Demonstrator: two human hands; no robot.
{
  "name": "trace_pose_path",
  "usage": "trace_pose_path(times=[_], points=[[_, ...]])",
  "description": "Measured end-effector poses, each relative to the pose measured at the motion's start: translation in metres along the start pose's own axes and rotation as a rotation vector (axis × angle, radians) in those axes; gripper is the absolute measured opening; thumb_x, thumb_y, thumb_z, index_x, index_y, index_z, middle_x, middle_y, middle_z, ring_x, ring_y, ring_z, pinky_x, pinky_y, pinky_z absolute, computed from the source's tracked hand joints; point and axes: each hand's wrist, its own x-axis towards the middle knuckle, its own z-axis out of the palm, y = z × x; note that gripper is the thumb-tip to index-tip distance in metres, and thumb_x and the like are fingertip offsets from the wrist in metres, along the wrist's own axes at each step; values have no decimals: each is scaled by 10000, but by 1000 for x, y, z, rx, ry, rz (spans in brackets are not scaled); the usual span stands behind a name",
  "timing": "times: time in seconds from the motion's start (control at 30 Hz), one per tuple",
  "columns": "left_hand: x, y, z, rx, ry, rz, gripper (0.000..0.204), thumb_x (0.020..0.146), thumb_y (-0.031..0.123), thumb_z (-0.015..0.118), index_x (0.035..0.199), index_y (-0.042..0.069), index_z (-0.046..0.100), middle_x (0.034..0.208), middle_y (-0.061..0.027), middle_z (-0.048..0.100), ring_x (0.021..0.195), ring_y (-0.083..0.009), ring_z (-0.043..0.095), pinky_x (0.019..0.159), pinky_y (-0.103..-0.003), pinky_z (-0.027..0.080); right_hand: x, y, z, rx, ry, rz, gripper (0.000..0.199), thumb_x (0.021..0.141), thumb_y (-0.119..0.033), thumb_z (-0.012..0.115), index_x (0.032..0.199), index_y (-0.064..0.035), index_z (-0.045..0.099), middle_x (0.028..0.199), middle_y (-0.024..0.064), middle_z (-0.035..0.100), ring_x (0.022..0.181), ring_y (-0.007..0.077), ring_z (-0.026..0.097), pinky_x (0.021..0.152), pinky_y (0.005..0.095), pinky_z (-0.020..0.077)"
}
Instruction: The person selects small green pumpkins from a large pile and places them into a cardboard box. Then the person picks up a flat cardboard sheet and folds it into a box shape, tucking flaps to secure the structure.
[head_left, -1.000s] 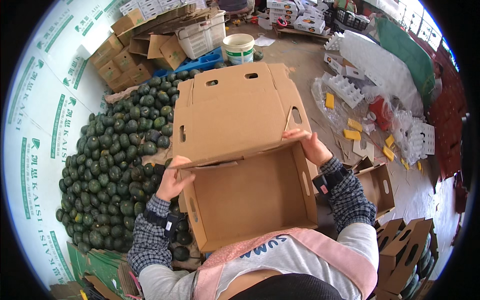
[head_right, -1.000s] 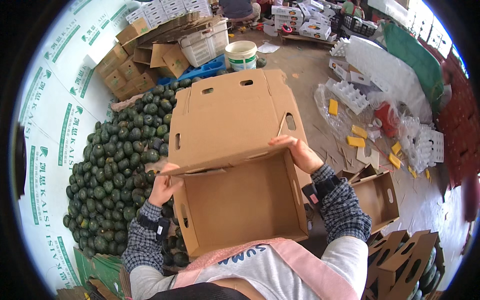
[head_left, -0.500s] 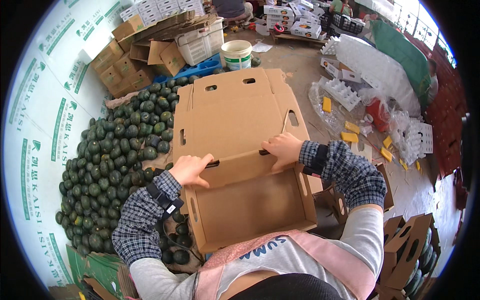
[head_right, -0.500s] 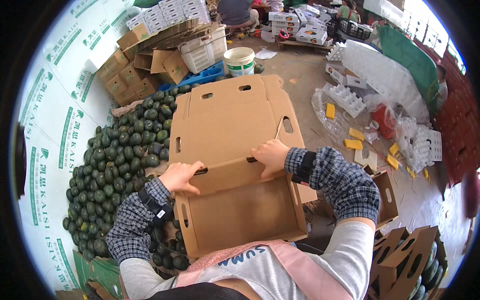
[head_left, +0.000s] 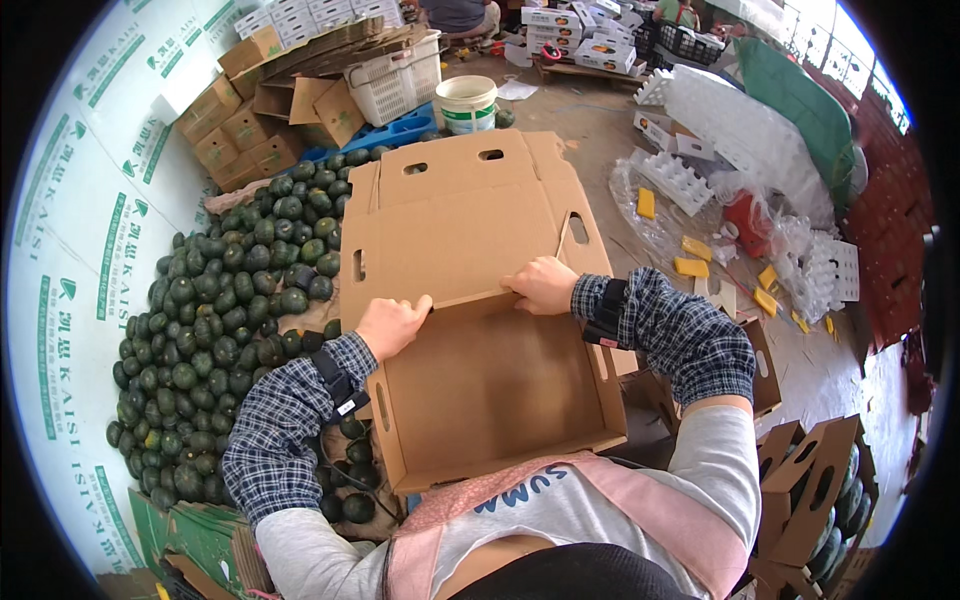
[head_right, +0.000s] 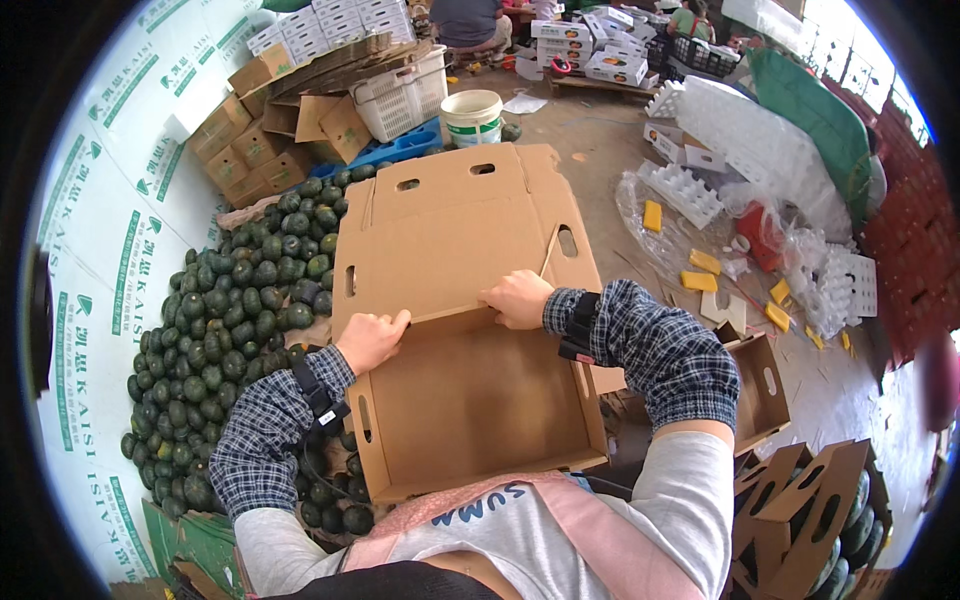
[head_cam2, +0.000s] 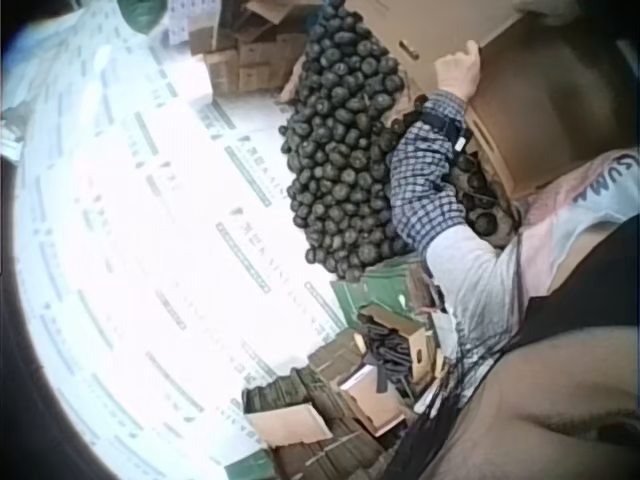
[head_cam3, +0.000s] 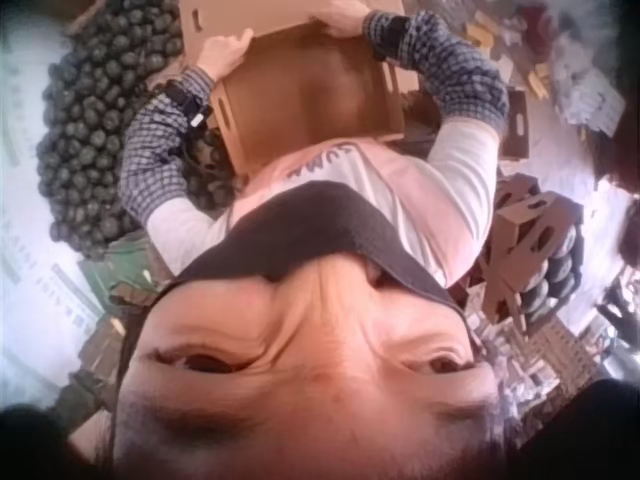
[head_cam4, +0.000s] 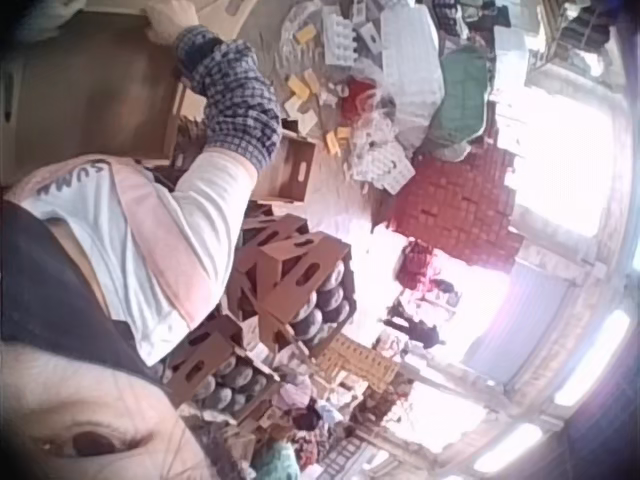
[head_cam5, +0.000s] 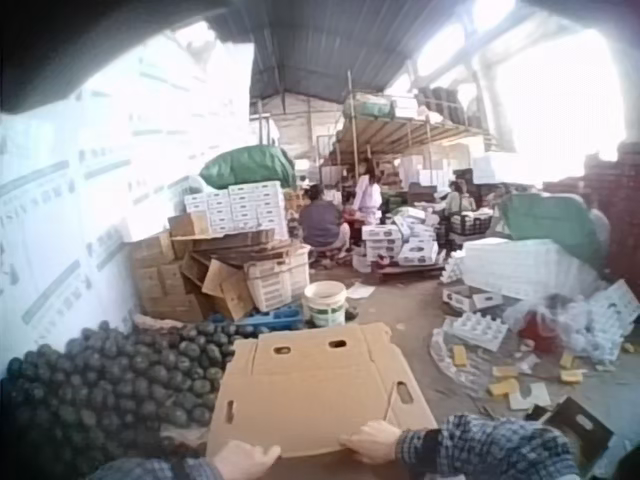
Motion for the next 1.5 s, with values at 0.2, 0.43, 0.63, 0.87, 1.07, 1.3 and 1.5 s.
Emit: trace_pose_path(times=[0.2,0.43,0.63,0.87,1.07,1.3,1.5], points=[[-3,-14,-51,-367,185,28,710,772,396,751,1317,69,434,1124,-175,598,1020,-337,582,874,-412,474,-22,13,-31,-104,-29,79,263,764,-263,679,981,-114,663,794,133,679,794,344,663,696,448,522],[-110,-31,13,-482,128,-462,885,859,451,650,1461,-38,224,1382,-287,388,1285,-404,385,1075,-473,319,-242,179,-81,265,397,624,429,696,-109,755,1096,-2,643,901,170,674,844,243,654,764,364,508],[-155,10,71,-1244,-163,-774,734,837,285,723,1408,18,348,1313,-176,539,1208,-288,535,1001,-389,426,-480,229,-26,333,257,1294,518,672,-50,747,1175,-53,623,1058,97,689,995,214,647,825,338,516],[-129,12,76,-1350,245,-839,776,759,128,796,1369,-26,342,1259,-148,545,1146,-245,549,958,-369,457,-397,171,-37,-371,-34,1686,591,774,-242,724,1313,-117,516,1344,177,507,1202,392,505,976,455,449],[-112,-7,71,-1424,289,-873,556,855,112,700,1313,-38,424,1247,-133,573,1127,-203,560,955,-336,452,-145,41,-36,310,281,866,634,859,-400,646,1233,86,485,1107,280,620,1053,363,618,871,415,498],[-107,-25,30,-1640,167,-868,459,911,117,626,1302,-58,459,1283,-126,560,1150,-201,546,989,-316,419,-113,52,28,483,54,928,740,827,-381,634,1298,119,360,1036,359,603,1020,431,617,839,443,511],[-154,-83,29,-1422,229,-727,459,976,69,461,1422,-11,389,1352,-107,529,1162,-163,555,939,-273,458,-158,72,-42,513,156,503,402,816,51,465,1197,-2,582,1011,165,682,967,223,663,784,312,519]])
